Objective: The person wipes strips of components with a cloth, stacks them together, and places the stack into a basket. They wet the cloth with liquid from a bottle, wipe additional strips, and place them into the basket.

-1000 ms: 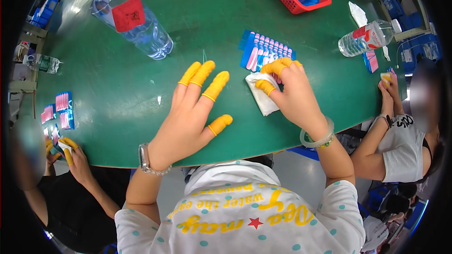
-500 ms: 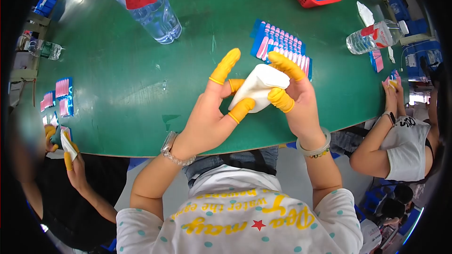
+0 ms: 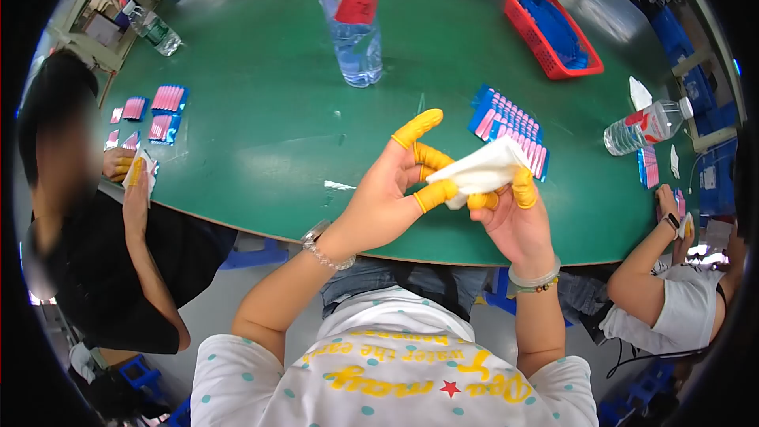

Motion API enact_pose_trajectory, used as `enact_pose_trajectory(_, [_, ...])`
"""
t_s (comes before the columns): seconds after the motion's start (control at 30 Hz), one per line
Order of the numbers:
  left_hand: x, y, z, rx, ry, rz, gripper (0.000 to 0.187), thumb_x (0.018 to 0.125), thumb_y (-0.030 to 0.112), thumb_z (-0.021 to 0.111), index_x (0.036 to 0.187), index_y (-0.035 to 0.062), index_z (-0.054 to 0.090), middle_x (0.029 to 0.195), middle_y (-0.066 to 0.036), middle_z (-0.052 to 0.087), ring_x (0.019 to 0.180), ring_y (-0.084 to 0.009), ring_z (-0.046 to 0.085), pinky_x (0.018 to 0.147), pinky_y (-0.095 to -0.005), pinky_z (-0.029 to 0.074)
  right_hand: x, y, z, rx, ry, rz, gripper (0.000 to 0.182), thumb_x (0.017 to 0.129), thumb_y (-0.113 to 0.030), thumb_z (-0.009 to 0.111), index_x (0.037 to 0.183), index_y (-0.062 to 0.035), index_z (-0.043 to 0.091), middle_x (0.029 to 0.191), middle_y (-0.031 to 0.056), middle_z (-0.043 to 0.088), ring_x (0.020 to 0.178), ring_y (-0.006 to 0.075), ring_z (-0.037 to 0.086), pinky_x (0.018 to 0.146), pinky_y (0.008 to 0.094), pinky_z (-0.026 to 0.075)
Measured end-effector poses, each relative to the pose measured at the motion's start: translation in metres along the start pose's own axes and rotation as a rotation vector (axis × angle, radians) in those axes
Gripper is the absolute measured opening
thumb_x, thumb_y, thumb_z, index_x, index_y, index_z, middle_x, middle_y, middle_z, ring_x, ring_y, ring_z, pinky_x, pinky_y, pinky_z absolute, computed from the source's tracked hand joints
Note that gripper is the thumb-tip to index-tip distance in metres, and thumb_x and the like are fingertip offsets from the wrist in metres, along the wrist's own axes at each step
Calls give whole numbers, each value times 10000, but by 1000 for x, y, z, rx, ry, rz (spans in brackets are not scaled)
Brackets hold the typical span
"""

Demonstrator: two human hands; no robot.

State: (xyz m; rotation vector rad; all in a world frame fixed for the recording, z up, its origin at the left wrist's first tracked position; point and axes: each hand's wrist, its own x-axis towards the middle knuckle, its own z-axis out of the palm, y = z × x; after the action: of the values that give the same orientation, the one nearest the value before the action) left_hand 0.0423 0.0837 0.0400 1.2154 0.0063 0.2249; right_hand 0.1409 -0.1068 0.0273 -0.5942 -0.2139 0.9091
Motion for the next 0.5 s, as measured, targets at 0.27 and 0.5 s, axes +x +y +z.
enact_pose_trajectory(0.27, [74,52,-95,808,680,418,788,792,190,828,1421,24,384,1329,-136,518,1214,-241,537,983,-391,468,44,-28,16,-179,97,-165,311,1020,-143,531,1313,-40,528,1170,89,648,1018,201,663,835,314,578])
enact_pose_trajectory(0.5, [102,37,-99,543,349,302,860,720,165,875,1424,55,393,1311,-128,447,1257,-241,469,988,-373,466,101,-24,22,-282,160,-238,236,1010,-179,575,1200,-50,630,1042,6,667,873,79,607,770,244,496])
